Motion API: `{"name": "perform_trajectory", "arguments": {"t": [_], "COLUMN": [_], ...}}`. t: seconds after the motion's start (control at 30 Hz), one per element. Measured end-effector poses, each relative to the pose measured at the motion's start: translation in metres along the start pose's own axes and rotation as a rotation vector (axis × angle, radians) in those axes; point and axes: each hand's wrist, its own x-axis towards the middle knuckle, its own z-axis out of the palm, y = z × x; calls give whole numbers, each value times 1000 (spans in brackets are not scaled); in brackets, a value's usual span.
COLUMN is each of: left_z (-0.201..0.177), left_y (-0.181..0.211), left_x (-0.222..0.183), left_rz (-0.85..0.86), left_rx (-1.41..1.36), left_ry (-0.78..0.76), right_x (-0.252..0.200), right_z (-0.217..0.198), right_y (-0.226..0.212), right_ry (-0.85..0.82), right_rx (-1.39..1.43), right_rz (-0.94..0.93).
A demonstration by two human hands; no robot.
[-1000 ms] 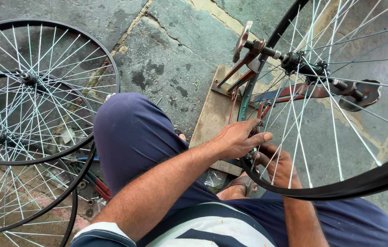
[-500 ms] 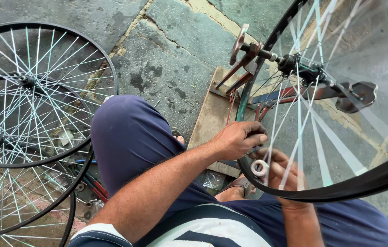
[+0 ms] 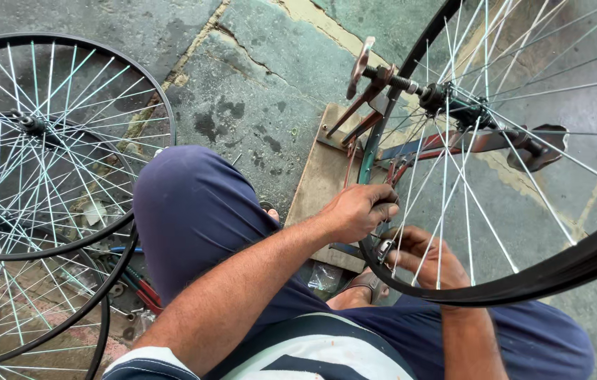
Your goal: The person threads spokes through a bicycle hub and rim while the wheel is mounted on a stand. They use their hands to position the spokes and tighten the spoke nipples, rotating the wheel to reach different sections.
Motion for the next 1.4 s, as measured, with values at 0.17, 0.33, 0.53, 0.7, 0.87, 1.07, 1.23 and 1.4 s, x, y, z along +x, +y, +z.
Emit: {"name": "perform_trajectory", "arguments": {"t": [0.17, 0.33, 0.53, 0.7, 0.87, 1.07, 1.23, 1.4], "left_z": [5, 1, -1, -3, -11, -12, 1, 6], "left_y": [-5, -2, 0, -1, -11, -14, -3, -5], "left_x": [0, 0, -2, -3, -12, -20, -22, -18], "left_rz": [23, 57, 68, 8, 57, 30, 215, 51], "left_rx": [-5, 33, 29, -27, -148, -85, 280, 359], "left_ry": [15, 21, 3, -69, -315, -422, -152, -245], "right_x": [5, 3, 6, 7, -10, -29, -18, -11], "right_z": [7, 16, 15, 15, 15, 11, 11, 16], "right_y": [-7, -14, -10, -14, -14, -2, 1, -9], "right_ry": [263, 358, 227, 311, 265, 239, 242, 178], "right_rx": [-137, -269, -243, -464, -224, -230, -237, -146], "right_rz": [-51, -31, -26, 46, -2, -83, -110, -76]}}
